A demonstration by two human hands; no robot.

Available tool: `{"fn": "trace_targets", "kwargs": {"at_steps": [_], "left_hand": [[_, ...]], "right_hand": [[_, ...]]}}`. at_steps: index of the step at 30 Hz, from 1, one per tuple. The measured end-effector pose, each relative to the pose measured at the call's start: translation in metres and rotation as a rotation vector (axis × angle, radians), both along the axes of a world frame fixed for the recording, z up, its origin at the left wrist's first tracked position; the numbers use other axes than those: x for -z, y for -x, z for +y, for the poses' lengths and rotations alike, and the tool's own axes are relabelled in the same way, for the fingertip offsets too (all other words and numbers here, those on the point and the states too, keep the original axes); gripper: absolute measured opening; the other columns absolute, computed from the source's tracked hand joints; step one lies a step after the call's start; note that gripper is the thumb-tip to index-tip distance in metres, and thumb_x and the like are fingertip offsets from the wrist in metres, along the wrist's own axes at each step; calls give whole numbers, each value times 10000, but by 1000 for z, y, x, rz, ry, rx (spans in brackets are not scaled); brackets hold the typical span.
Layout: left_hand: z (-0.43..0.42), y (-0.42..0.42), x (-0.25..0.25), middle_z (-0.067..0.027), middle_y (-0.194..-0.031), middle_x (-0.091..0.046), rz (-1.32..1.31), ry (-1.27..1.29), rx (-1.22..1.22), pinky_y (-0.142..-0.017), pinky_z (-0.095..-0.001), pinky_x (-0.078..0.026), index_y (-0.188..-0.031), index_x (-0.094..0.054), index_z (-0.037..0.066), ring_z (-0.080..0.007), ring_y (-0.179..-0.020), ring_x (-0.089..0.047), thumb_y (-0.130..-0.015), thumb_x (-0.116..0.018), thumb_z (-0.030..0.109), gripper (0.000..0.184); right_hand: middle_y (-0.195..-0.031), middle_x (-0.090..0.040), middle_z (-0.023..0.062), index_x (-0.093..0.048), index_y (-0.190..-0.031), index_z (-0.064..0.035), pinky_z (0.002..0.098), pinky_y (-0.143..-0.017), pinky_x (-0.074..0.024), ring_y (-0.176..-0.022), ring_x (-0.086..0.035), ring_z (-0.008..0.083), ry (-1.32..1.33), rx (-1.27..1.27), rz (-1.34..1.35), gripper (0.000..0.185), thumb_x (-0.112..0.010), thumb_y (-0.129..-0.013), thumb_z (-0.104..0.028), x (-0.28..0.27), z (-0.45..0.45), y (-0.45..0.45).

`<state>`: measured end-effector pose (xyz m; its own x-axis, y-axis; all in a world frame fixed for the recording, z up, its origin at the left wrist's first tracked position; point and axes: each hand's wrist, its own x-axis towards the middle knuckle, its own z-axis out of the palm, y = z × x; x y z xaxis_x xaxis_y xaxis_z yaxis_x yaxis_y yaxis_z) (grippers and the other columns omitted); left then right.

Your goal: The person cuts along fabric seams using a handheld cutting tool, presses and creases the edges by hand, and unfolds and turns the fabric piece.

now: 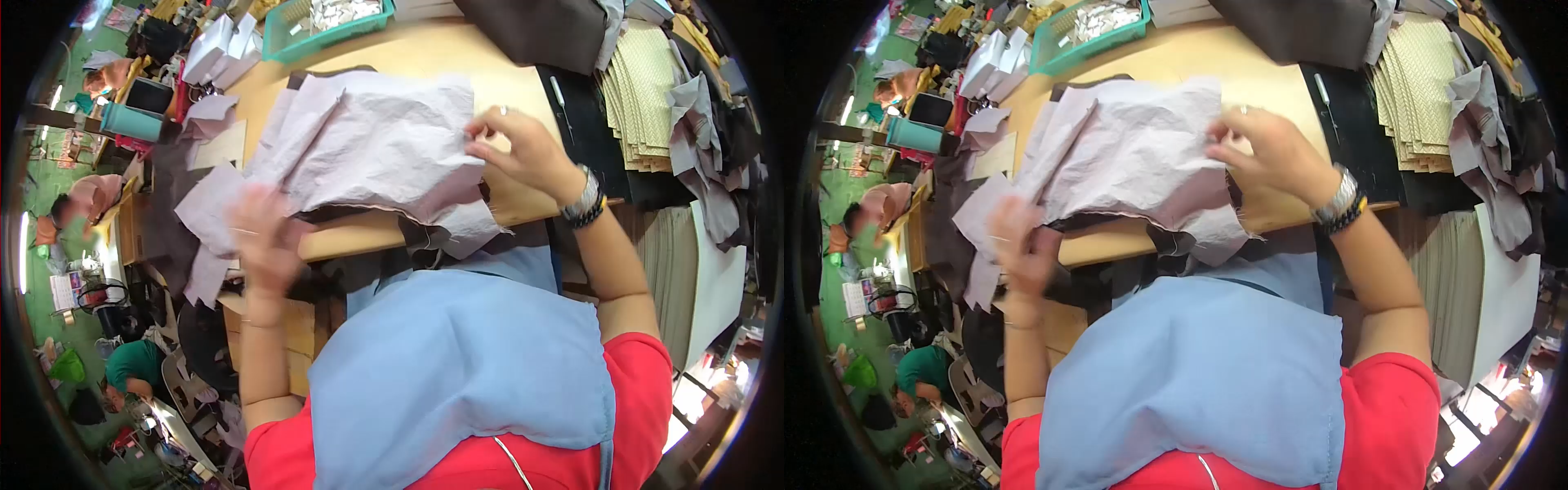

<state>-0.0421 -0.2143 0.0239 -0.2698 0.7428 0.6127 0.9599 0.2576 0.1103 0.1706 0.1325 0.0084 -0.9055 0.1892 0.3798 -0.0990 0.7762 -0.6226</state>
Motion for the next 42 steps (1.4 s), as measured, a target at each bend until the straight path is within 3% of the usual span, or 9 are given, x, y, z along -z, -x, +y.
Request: {"fn": "trace_targets", "kwargs": {"at_steps": [3,7,13,15,21,23,26,37,42], "left_hand": [[44,-79,28,4,-1218,-641,-47,247,455,-1105,-457,-329,-1010,-725,250,-222,-1174,-577,-779,-781,283,239],[82,-84,52,34,-1159,-667,-90,192,448,-1055,-441,-369,-975,-717,224,-204,-1176,-579,-734,-756,169,250],[84,-67,69,-109,-1233,-668,-891,-36,383,-1115,-470,-349,-1118,-621,45,-240,-1188,-606,-906,-536,-13,236],[77,-68,79,-165,-1256,-645,-1360,-297,347,-1118,-404,-359,-1164,-579,-21,-203,-1210,-584,-998,-442,30,221],[57,-45,81,-158,-1124,-648,-1555,-337,512,-971,-343,-440,-1049,-576,-8,-207,-1033,-610,-1033,-445,320,353],[63,-41,58,-155,-1172,-639,-1416,-306,433,-983,-355,-435,-1121,-581,-15,-232,-1066,-605,-1019,-491,353,392],[111,-53,-25,-155,-1214,-630,-600,-108,367,-989,-359,-446,-1204,-580,-20,-239,-1072,-615,-1000,-555,258,345],[139,-64,42,-90,-1172,-639,-1640,-138,552,-892,-298,-507,-1158,-559,43,-135,-972,-635,-963,-620,60,206],[114,-53,122,-91,-1227,-631,-1831,-321,331,-944,-313,-491,-1293,-533,43,-139,-1124,-586,-984,-600,94,321]], "right_hand": [[-954,-667,122,-655,-1007,-56,368,-801,-513,-900,-642,285,154,53,-100,177,-705,-848,-115,13,-21,-22],[-1152,-643,115,-666,-1106,-111,398,-887,-503,-1041,-626,285,-100,-12,31,380,-704,-736,-35,15,-26,-41],[-1172,-658,56,-707,-1112,-183,430,-960,-478,-1095,-618,237,-342,-173,204,447,-737,-684,-58,11,-48,-46],[-1058,-689,57,-706,-1064,-115,357,-899,-504,-992,-647,189,68,-68,176,305,-724,-773,-25,13,-49,-33],[-900,-702,35,-690,-1009,15,236,-736,-513,-818,-630,73,1235,23,328,104,-659,-943,-59,28,-71,23],[-834,-701,42,-690,-961,25,239,-698,-512,-765,-630,74,1029,14,300,127,-650,-959,-95,19,-73,32],[-775,-694,73,-702,-915,9,257,-649,-506,-708,-633,93,586,-61,297,203,-636,-979,-171,-1,-67,35],[-754,-629,-24,-617,-1025,-55,200,-574,-449,-644,-544,19,981,174,248,159,-697,-943,-166,6,-58,31],[-822,-624,-6,-608,-1094,-49,201,-582,-438,-649,-535,27,684,111,195,218,-704,-926,-150,-1,-65,34]]}}
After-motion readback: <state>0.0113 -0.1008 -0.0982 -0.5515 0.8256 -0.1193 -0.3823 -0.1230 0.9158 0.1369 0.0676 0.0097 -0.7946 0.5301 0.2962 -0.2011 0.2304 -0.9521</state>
